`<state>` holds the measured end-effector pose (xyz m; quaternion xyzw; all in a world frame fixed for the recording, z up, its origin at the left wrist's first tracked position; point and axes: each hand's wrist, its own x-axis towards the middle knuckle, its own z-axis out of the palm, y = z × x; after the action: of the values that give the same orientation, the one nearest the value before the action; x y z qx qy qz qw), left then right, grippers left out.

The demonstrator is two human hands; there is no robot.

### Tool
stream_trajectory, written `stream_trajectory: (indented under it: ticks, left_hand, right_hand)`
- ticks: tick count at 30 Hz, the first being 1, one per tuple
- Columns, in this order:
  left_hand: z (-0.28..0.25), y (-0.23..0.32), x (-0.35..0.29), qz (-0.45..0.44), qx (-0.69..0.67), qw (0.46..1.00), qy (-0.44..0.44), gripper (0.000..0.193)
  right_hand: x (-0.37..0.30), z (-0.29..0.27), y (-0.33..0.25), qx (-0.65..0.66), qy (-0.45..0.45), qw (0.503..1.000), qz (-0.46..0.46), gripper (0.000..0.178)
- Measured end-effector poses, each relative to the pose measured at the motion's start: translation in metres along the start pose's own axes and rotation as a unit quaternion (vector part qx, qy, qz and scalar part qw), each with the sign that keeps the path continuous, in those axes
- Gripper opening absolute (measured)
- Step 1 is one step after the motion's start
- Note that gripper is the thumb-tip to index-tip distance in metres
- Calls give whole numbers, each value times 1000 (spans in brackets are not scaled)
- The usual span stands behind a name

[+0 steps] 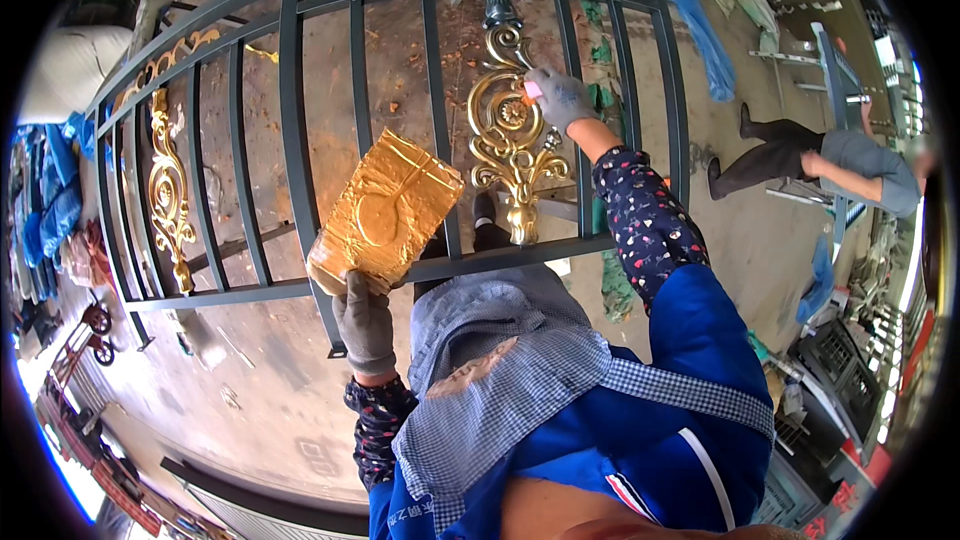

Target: The person applies gold paint to the ornate scrollwork of a black metal gate using a pink sponge. They hold a gold paint tray in their left hand and repeatedly dip the sponge into a bucket to reload paint before continuing to cover the decorative metal elements.

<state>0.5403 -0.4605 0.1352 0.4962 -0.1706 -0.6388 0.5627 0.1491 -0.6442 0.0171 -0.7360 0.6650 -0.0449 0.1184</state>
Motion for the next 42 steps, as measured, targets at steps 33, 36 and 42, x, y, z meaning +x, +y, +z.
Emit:
stream_trajectory:
  ticks: [33,36,42]
  left_hand:
    - [42,-35,2,23,31,998,55,47]
    - [50,-31,-1,45,70,995,55,43]
    - [51,-28,-5,44,-14,998,52,45]
  right_hand:
    - [-19,-26,-12,98,-43,989,-98,28]
    - [-32,2,-45,153,-45,981,-109,29]
    - [-60,17,-73,350,15,936,-31,38]
